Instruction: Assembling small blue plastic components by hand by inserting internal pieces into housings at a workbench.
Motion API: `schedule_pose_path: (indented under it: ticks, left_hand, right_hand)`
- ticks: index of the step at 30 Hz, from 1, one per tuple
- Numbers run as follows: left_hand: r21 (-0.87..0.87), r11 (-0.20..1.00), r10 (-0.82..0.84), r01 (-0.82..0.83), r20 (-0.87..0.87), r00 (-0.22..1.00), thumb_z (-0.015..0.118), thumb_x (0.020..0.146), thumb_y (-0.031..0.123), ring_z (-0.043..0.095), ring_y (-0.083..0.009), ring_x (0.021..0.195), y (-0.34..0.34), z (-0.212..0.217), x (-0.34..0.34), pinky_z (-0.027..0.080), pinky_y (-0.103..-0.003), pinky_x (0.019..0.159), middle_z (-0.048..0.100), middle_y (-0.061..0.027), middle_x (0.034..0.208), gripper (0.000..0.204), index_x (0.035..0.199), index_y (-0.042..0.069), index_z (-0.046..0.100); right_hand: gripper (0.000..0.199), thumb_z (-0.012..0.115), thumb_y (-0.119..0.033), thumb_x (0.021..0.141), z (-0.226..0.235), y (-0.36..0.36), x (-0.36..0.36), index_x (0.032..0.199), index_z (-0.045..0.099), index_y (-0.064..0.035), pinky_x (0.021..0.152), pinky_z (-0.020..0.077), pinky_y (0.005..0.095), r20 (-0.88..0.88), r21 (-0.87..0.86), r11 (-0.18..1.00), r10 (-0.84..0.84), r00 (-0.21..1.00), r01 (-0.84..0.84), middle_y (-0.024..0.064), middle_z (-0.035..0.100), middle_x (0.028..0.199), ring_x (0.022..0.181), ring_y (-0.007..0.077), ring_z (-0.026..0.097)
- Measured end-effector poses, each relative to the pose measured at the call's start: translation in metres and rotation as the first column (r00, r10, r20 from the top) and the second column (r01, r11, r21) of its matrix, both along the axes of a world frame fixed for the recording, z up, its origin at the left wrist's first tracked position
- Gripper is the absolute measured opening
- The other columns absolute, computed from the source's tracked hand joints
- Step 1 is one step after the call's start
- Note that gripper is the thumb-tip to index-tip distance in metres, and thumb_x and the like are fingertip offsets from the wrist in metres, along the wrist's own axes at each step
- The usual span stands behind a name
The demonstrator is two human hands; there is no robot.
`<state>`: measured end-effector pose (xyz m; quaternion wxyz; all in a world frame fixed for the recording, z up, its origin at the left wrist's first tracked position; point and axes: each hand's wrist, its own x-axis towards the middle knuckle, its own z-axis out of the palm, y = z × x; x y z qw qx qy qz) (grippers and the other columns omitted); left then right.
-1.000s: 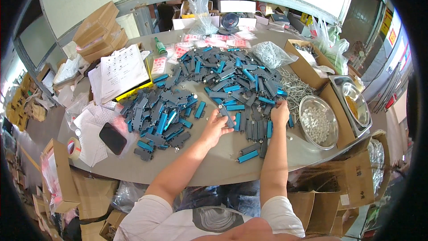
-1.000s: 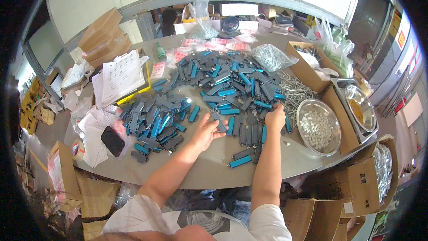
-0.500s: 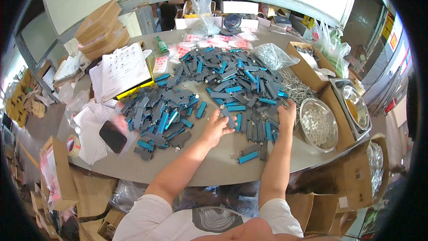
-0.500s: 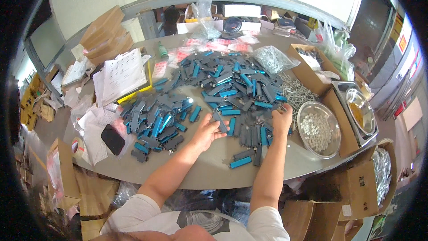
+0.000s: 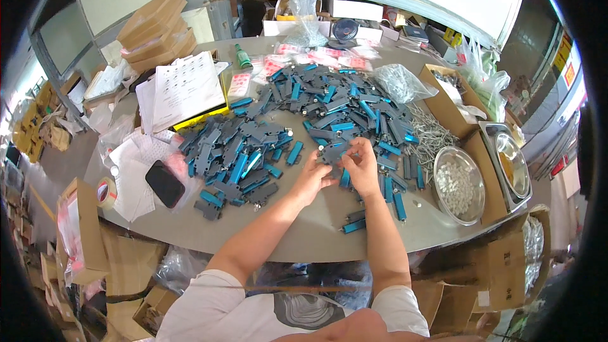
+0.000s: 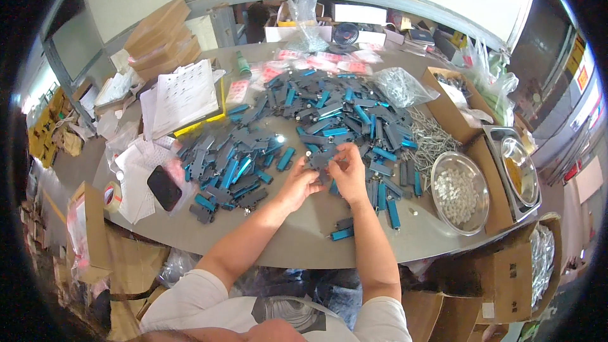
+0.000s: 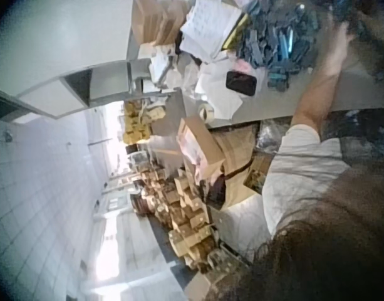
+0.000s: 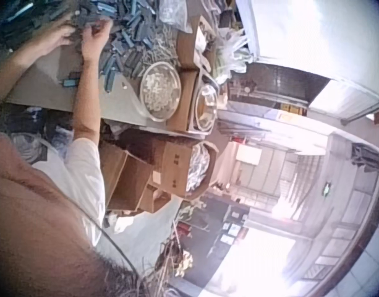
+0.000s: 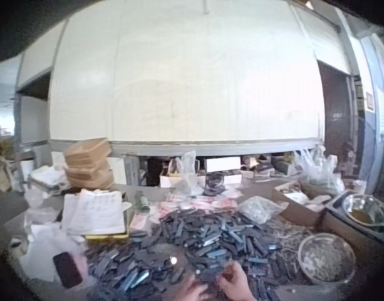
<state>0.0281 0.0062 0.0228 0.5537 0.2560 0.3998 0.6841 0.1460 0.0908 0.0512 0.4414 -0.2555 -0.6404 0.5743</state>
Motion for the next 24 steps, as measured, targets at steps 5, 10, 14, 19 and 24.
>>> schedule_pose_path:
  ticks: [5, 10, 14, 19, 24]
  left_hand:
    - [0.039, 0.999, 0.021, -0.028, 0.172, 0.985, 0.047, 0.093, 0.027, 0.058, -0.0175, 0.087, -0.002, 0.002, -0.005, 0.050, -0.038, 0.080, 0.057, -0.0083, 0.103, 0.029, 0.117, 0.013, 0.043]
    - [-0.042, 0.998, 0.050, -0.046, 0.120, 0.991, 0.046, 0.092, 0.048, 0.059, -0.0207, 0.088, 0.001, -0.005, -0.010, 0.048, -0.041, 0.081, 0.059, -0.0098, 0.101, 0.040, 0.100, 0.010, 0.052]
    - [-0.054, 0.998, 0.040, -0.028, 0.228, 0.973, 0.042, 0.092, 0.052, 0.060, -0.0246, 0.092, 0.003, -0.004, -0.013, 0.047, -0.044, 0.082, 0.060, -0.0118, 0.102, 0.045, 0.098, 0.009, 0.052]
    - [-0.106, 0.985, 0.166, -0.139, 0.304, 0.938, 0.039, 0.092, 0.055, 0.057, -0.0274, 0.101, 0.005, -0.008, -0.022, 0.045, -0.047, 0.086, 0.060, -0.0154, 0.107, 0.048, 0.099, 0.008, 0.050]
    - [-0.111, 0.942, 0.336, -0.318, 0.266, 0.904, 0.039, 0.092, 0.053, 0.055, -0.0266, 0.102, 0.005, 0.000, -0.039, 0.043, -0.042, 0.086, 0.058, -0.0137, 0.111, 0.051, 0.117, 0.008, 0.045]
  right_hand:
    - [0.017, 0.060, 0.000, 0.079, -0.018, 0.007, -0.003, 0.095, 0.057, -0.0011, 0.063, 0.0491, 0.0253, 0.089, -0.064, 0.997, 0.059, 0.994, -0.053, 0.0067, 0.060, 0.088, 0.072, 0.0115, 0.063]
    - [0.026, 0.063, -0.003, 0.077, -0.009, -0.001, -0.004, 0.102, 0.058, -0.0008, 0.061, 0.0496, 0.0277, 0.299, 0.387, 0.921, -0.162, 0.940, 0.035, 0.0112, 0.061, 0.089, 0.072, 0.0194, 0.063]
    - [0.029, 0.062, -0.006, 0.077, -0.015, 0.010, 0.000, 0.105, 0.059, -0.0031, 0.067, 0.0502, 0.0328, 0.399, 0.449, 0.894, -0.204, 0.894, 0.003, 0.0142, 0.060, 0.098, 0.078, 0.0277, 0.063]
    - [0.037, 0.062, -0.016, 0.077, -0.012, -0.003, -0.012, 0.114, 0.059, -0.0122, 0.088, 0.0394, 0.0481, 0.596, 0.700, 0.691, -0.428, 0.679, -0.179, 0.0066, 0.055, 0.120, 0.108, 0.0299, 0.052]
    - [0.047, 0.071, -0.028, 0.071, -0.002, -0.010, -0.007, 0.115, 0.058, -0.0157, 0.090, 0.0353, 0.0480, 0.716, 0.643, 0.685, -0.380, 0.586, -0.342, 0.0045, 0.056, 0.117, 0.111, 0.0259, 0.051]
